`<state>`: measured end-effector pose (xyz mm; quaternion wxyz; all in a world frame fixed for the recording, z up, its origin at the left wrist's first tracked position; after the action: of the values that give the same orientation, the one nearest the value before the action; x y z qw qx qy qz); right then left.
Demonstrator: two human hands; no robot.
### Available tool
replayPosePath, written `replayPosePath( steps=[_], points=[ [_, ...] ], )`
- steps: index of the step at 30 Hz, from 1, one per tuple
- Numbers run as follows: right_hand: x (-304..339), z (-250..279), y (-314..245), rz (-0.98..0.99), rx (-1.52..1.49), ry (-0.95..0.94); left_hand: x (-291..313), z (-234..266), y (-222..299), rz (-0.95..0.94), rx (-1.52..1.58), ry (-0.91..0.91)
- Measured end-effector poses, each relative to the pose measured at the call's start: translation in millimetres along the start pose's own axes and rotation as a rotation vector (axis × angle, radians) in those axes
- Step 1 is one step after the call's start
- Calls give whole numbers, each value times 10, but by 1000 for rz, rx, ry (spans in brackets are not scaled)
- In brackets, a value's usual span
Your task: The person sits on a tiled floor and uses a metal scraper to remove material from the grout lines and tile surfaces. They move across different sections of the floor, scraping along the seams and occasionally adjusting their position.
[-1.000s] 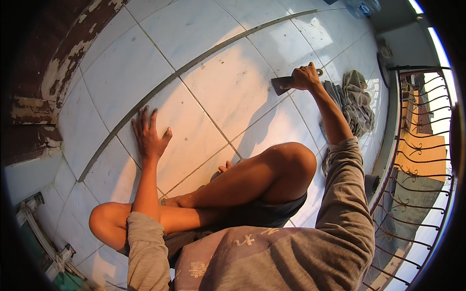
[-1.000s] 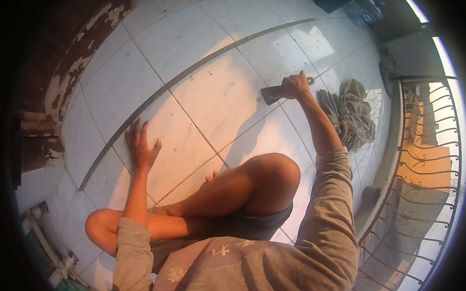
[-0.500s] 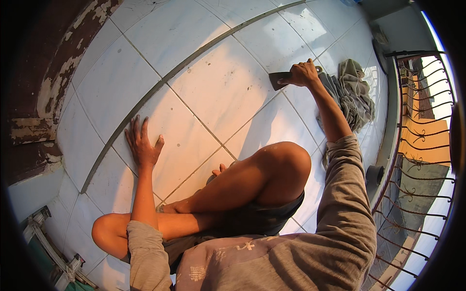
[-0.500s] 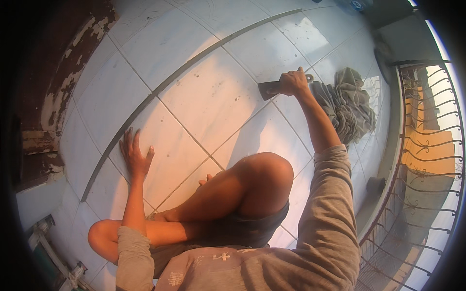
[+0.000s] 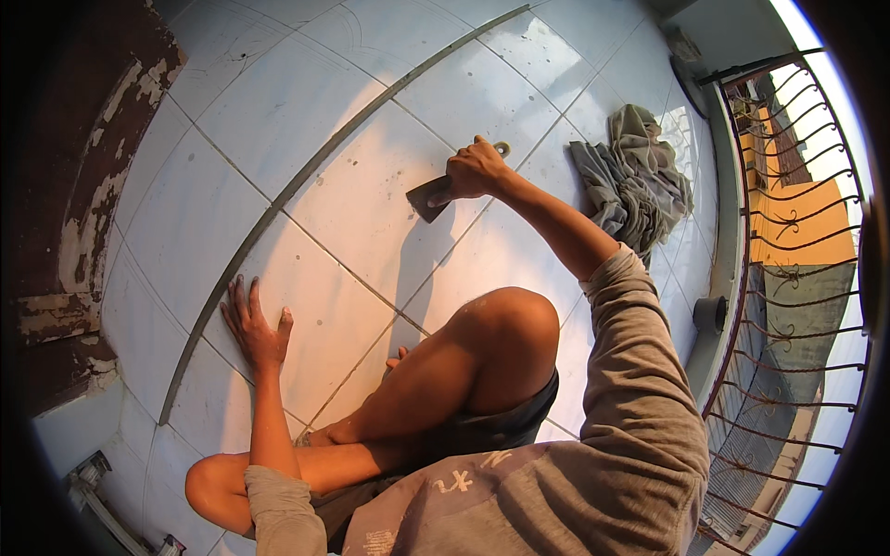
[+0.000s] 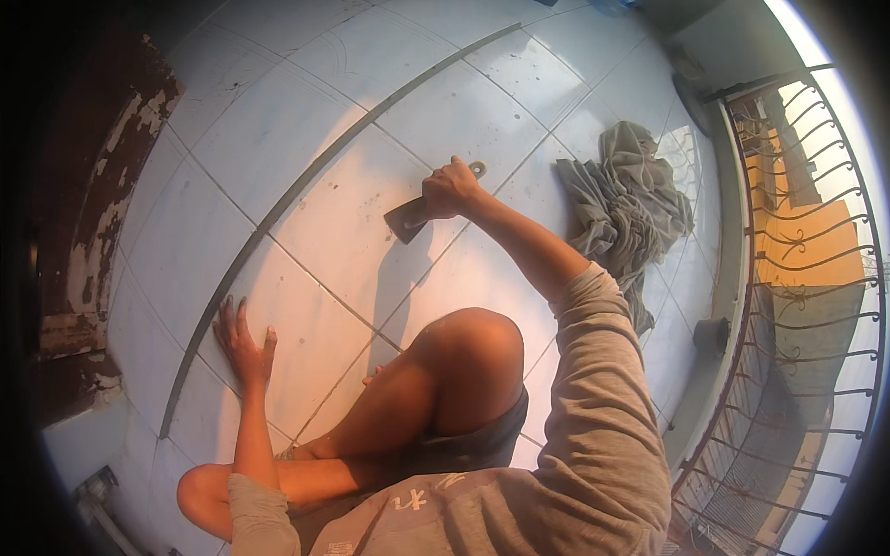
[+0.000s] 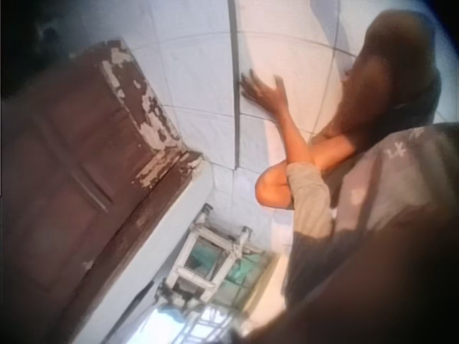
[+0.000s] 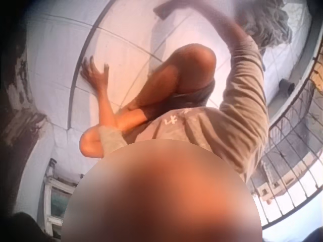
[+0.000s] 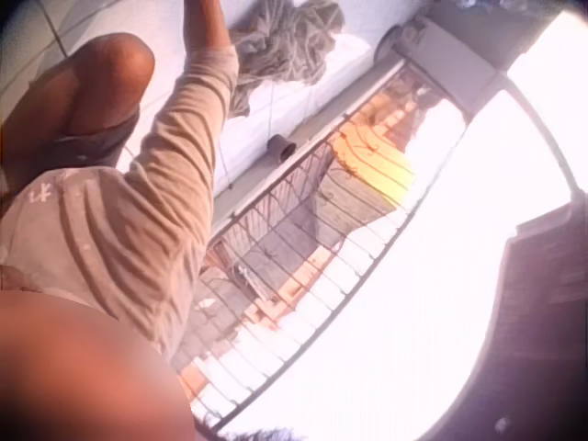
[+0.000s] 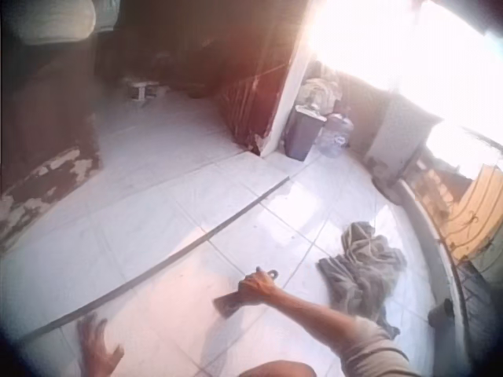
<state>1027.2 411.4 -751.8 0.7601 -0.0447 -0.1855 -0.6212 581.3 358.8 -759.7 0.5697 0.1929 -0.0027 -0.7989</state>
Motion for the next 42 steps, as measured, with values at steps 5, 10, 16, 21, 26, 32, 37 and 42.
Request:
replayPosePath(
  steps=[5, 10, 16, 21, 26, 32, 37, 42],
  points=[
    [56, -5, 641, -172, -55, 46, -30, -4, 41, 2, 33, 1],
    [-35, 23, 250, -188, -41, -18, -15, 35, -55, 28, 42, 4],
    [-384, 185, -65, -154, -61, -51, -45, 40, -70, 2, 53, 40],
    [-359, 15, 163, -212, -52, -51, -9, 25, 107, -32, 46, 48],
    [-561, 389, -1566, 203, 219, 16, 77, -48, 40, -33, -1, 55],
    [-281, 765, -1833, 1, -385, 27, 101, -37, -175, 9, 114, 272],
    [161, 172, -2117, -173, -639, 317, -264, 213, -272, 303, 783, 271],
    [521, 559, -2344, -151, -832, 462, -289, 1148, 199, -172, 186, 3]
  ],
)
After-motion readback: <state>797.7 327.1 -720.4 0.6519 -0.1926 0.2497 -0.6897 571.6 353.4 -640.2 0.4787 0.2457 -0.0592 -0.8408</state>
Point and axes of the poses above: each hand's wrist, its own x-axis away from the middle knuckle, its own z-axis out of the back of the hand, y = z × x, the point moved 9 cm from there along -x, towards the middle knuckle, and after that the axes turned 9 degrees about y, right-handed, at the moved point
